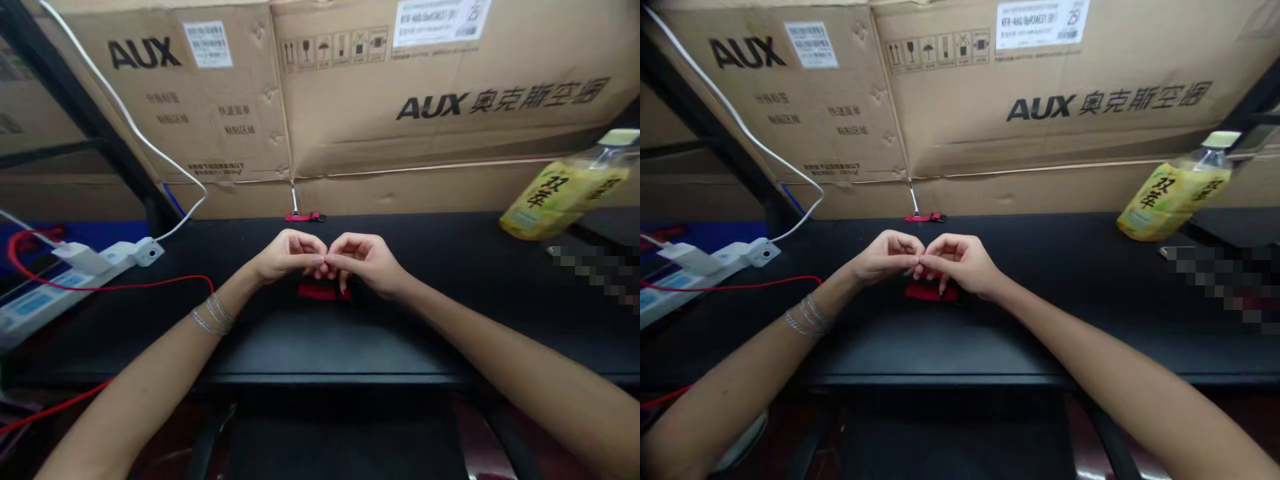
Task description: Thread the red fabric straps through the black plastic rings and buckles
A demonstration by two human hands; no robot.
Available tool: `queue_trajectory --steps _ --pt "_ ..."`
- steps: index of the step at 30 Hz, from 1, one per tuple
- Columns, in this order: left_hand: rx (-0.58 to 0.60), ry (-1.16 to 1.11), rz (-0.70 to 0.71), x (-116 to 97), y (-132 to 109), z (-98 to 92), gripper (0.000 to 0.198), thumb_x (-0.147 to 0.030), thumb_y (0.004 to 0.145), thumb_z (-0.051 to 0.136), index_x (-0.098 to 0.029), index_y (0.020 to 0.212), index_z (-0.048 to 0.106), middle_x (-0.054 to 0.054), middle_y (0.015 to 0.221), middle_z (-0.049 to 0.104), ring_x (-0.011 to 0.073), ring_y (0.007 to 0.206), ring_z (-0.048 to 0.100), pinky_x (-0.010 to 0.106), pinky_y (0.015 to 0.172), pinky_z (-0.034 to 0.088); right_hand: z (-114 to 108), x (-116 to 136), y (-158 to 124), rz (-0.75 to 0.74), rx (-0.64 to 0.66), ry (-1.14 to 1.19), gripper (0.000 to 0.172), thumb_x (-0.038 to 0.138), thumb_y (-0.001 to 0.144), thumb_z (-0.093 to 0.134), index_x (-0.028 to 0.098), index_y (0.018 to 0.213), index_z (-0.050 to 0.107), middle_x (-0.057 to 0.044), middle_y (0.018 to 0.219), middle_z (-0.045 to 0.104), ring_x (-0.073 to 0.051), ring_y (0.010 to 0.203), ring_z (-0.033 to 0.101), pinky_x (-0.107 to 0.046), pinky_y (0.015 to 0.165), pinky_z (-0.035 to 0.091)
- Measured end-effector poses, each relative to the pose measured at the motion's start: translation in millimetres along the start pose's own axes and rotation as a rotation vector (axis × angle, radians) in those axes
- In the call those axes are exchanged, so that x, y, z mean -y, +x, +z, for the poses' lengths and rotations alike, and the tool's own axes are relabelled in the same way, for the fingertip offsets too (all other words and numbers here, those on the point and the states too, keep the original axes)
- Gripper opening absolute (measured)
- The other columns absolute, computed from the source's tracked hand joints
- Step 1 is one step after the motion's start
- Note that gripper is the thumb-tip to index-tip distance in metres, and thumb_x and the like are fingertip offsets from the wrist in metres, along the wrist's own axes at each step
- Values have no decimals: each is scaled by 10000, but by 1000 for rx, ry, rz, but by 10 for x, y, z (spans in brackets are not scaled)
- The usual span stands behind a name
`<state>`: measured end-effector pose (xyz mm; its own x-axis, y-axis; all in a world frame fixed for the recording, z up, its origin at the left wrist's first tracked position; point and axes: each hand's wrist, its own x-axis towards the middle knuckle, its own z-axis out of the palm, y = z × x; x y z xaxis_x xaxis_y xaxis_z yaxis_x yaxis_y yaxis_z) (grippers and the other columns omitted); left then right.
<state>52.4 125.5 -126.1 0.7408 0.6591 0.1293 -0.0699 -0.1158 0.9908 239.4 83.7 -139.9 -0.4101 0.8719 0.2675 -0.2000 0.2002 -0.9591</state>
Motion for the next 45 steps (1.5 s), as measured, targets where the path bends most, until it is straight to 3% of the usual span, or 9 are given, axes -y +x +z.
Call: queue_trajectory --steps 20,28,35,45 --pt "-34 11 2 4 6 13 315 -358 647 800 -94 714 641 47 618 656 108 539 586 195 498 418 4 -1 6 -12 -19 -6 323 408 681 778 144 761 610 -25 675 683 -118 518 617 -209 415 514" --pt "-47 19 25 44 21 -9 291 -333 675 786 -94 718 626 30 590 639 90 512 566 179 480 395 8 -40 -8 -181 -104 -243 280 400 735 736 152 787 618 -21 676 661 -106 517 580 -213 443 480" --pt "-87 77 50 43 31 10 338 -392 676 777 -91 730 632 28 617 629 76 505 528 182 477 388 22 -52 -41 -218 -196 -396 233 390 782 686 165 797 625 -24 699 649 -109 537 562 -234 497 472" --pt "-92 94 88 51 39 12 304 -362 710 751 -91 746 618 9 611 586 67 520 493 171 474 366 43 -81 -1 -176 -196 -220 295 401 726 734 135 770 615 -10 659 623 -99 504 561 -206 415 488"
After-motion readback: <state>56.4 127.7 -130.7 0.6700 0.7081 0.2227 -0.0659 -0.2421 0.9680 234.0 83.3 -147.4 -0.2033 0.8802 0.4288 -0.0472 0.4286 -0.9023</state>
